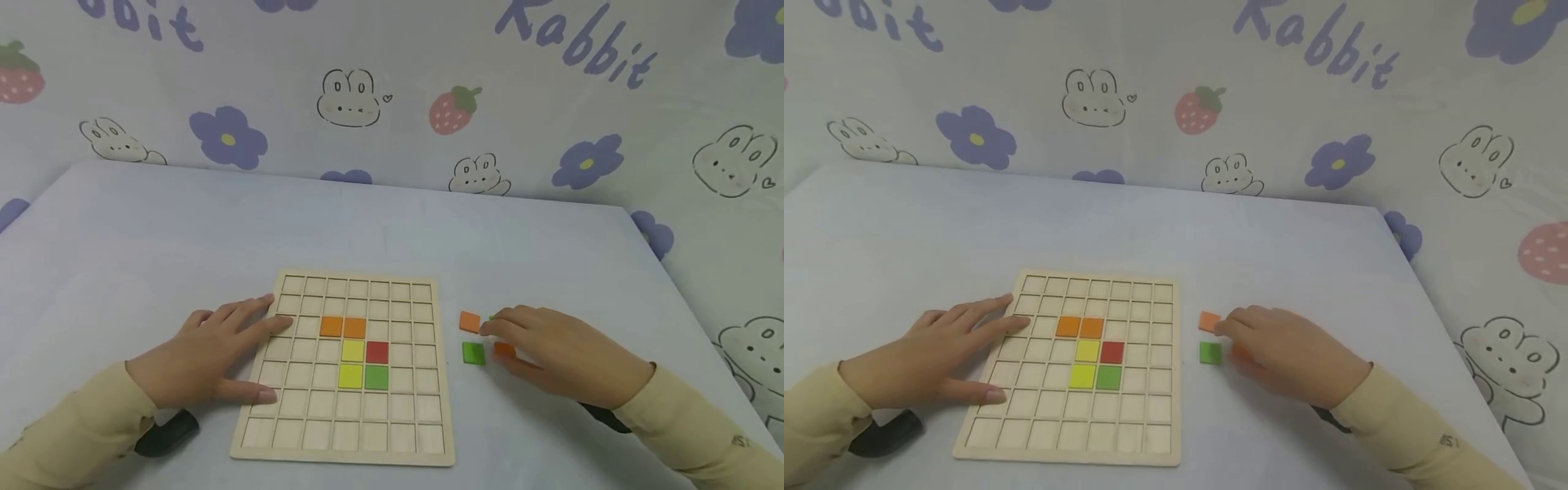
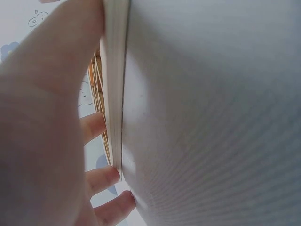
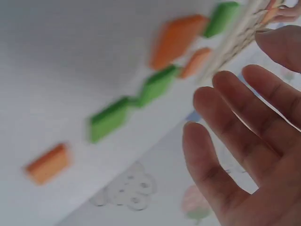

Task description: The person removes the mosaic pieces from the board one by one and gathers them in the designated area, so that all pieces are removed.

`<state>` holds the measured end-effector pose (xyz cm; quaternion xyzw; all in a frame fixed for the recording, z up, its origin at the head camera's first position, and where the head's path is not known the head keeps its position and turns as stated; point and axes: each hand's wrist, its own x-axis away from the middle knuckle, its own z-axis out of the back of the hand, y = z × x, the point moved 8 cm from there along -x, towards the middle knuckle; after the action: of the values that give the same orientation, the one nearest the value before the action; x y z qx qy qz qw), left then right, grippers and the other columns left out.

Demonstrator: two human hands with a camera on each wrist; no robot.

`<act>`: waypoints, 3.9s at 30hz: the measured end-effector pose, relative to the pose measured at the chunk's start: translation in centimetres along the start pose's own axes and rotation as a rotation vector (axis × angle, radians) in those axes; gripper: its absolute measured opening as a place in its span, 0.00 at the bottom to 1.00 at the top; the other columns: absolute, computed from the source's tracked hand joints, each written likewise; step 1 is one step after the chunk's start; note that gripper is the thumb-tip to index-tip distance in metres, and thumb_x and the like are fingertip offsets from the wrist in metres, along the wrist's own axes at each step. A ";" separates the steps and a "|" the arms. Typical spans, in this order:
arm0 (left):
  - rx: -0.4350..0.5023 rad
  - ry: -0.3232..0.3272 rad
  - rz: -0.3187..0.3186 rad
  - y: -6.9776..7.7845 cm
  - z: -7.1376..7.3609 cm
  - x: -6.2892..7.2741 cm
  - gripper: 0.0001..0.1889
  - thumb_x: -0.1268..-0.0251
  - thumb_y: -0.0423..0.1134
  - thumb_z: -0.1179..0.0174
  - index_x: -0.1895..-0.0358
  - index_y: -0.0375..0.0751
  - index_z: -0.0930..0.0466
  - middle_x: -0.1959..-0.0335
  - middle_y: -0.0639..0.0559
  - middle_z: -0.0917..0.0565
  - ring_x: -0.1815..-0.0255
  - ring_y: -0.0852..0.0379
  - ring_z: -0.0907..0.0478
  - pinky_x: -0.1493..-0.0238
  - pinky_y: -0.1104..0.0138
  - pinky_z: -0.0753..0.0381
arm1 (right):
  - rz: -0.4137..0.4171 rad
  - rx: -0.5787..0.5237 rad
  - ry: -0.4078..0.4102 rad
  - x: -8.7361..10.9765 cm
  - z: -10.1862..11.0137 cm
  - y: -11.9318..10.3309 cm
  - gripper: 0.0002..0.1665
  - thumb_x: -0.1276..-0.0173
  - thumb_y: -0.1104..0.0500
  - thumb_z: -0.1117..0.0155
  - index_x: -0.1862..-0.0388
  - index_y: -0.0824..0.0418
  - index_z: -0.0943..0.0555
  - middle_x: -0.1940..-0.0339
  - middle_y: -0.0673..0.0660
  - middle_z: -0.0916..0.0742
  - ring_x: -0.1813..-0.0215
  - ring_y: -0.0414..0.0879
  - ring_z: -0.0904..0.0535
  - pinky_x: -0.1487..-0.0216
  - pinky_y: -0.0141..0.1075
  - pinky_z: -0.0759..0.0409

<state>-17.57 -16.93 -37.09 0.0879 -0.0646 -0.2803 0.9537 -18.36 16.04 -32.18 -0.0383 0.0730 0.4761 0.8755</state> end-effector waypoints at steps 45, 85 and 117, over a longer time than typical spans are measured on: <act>0.039 -0.015 0.014 0.0 0.0 0.1 0.47 0.50 0.80 0.56 0.28 0.58 0.42 0.26 0.41 0.42 0.30 0.39 0.40 0.45 0.38 0.37 | 0.268 -0.044 -0.174 -10.8 -3.2 -7.6 0.13 0.33 0.57 0.36 0.50 0.47 0.18 0.62 0.45 0.16 0.63 0.38 0.21 0.57 0.30 0.22; -0.029 0.013 0.009 -0.1 0.2 0.2 0.47 0.50 0.80 0.57 0.28 0.58 0.42 0.27 0.41 0.41 0.32 0.38 0.38 0.48 0.40 0.35 | -0.139 0.010 -0.106 0.0 1.0 0.8 0.18 0.46 0.61 0.26 0.60 0.51 0.25 0.57 0.42 0.20 0.56 0.34 0.22 0.57 0.30 0.20; 0.001 -0.008 0.014 0.3 -0.2 0.0 0.47 0.49 0.80 0.56 0.28 0.58 0.43 0.26 0.41 0.42 0.31 0.38 0.40 0.45 0.39 0.36 | 0.124 -0.066 0.079 1.2 -0.9 -4.2 0.21 0.53 0.64 0.24 0.62 0.51 0.22 0.58 0.44 0.20 0.57 0.37 0.22 0.55 0.29 0.23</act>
<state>-17.37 -16.66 -37.26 0.0868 -0.0690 -0.2738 0.9554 -14.25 14.61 -33.30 -0.0812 0.0940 0.5298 0.8390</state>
